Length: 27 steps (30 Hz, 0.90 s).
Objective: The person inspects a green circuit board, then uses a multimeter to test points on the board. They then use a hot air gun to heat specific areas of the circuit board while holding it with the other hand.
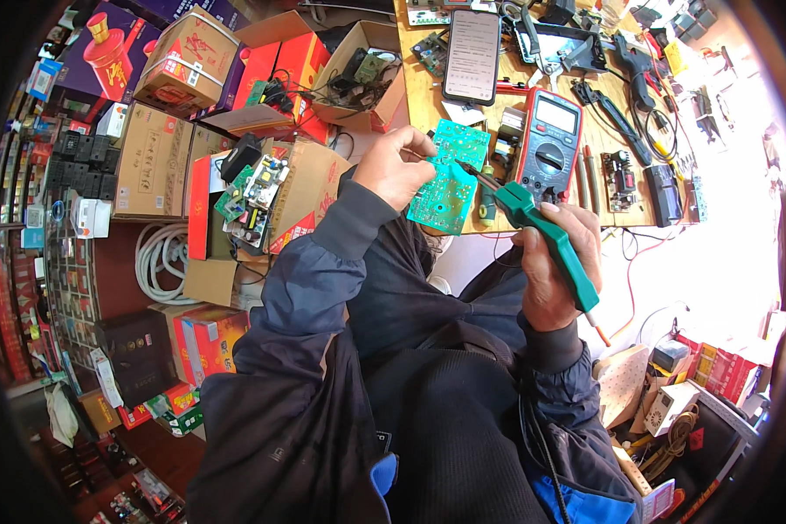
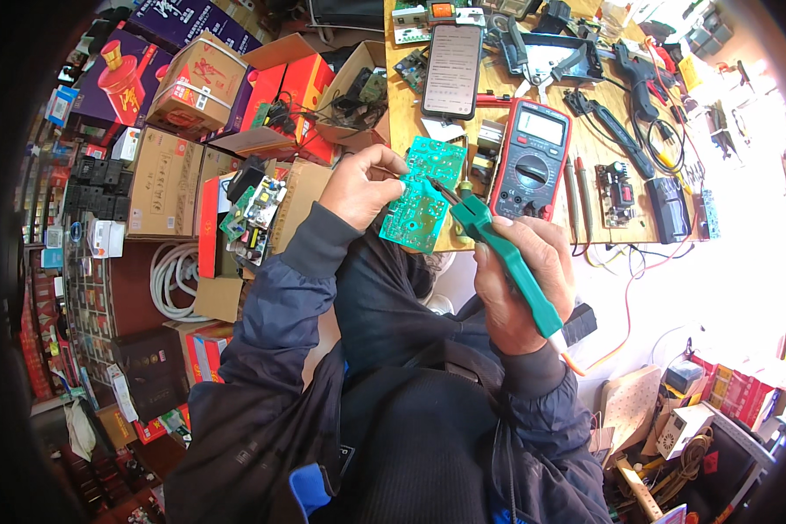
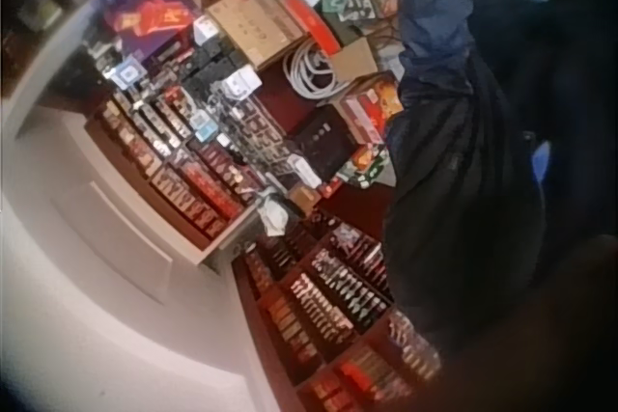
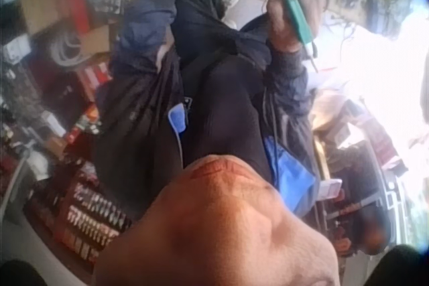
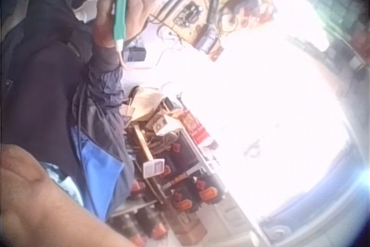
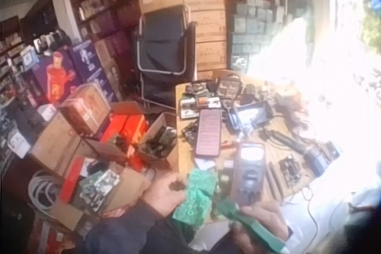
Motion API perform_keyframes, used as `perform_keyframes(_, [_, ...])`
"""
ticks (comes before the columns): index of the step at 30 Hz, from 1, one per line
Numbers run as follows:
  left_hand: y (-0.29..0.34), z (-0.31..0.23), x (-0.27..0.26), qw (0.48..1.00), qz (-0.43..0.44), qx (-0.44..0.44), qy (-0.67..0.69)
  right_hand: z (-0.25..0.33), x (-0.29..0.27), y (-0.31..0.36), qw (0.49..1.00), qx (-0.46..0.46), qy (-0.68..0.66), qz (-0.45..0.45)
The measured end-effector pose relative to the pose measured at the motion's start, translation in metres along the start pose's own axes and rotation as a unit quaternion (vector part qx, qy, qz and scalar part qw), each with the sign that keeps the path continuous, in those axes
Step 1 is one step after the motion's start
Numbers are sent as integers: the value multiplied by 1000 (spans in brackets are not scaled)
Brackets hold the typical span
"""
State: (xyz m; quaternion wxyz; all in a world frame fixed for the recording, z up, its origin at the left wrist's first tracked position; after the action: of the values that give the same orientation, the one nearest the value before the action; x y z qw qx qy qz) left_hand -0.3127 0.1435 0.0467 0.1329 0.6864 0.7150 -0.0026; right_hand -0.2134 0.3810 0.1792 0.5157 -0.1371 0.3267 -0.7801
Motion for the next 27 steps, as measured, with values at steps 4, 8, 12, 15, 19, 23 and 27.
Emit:
perform_keyframes(4, [2, -12, 0, 997, -29, 39, -67, -6, -3, 4, 999, 35, -16, -6])
perform_keyframes(8, [1, -11, 0, 994, -40, 33, -92, -8, -8, 7, 999, 44, -17, -8])
perform_keyframes(12, [-1, -9, 0, 992, -66, 38, -105, -10, -11, 9, 998, 52, -22, -7])
perform_keyframes(15, [0, -8, 0, 987, -94, 47, -122, -10, -13, 9, 999, 45, -26, -11])
perform_keyframes(19, [4, -9, 0, 983, -119, 60, -124, -11, -15, 10, 998, 52, -39, -18])
perform_keyframes(23, [5, -11, 0, 972, -149, 75, -163, -12, -15, 9, 997, 54, -45, -24])
perform_keyframes(27, [6, -10, 0, 967, -164, 78, -179, -11, -16, 7, 998, 45, -44, -17])
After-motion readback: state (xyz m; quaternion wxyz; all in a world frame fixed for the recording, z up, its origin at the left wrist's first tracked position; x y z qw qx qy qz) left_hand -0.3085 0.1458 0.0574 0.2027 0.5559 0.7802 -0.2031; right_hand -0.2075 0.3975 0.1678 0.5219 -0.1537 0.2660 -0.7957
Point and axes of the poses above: each hand's wrist, its own y-axis away from the middle knuckle, its own x-axis out of the palm, z = x × y, the point moved 10 cm from there along -y, towards the middle knuckle, and after that the axes turned 12 degrees about -z, right-handed, at the moved point
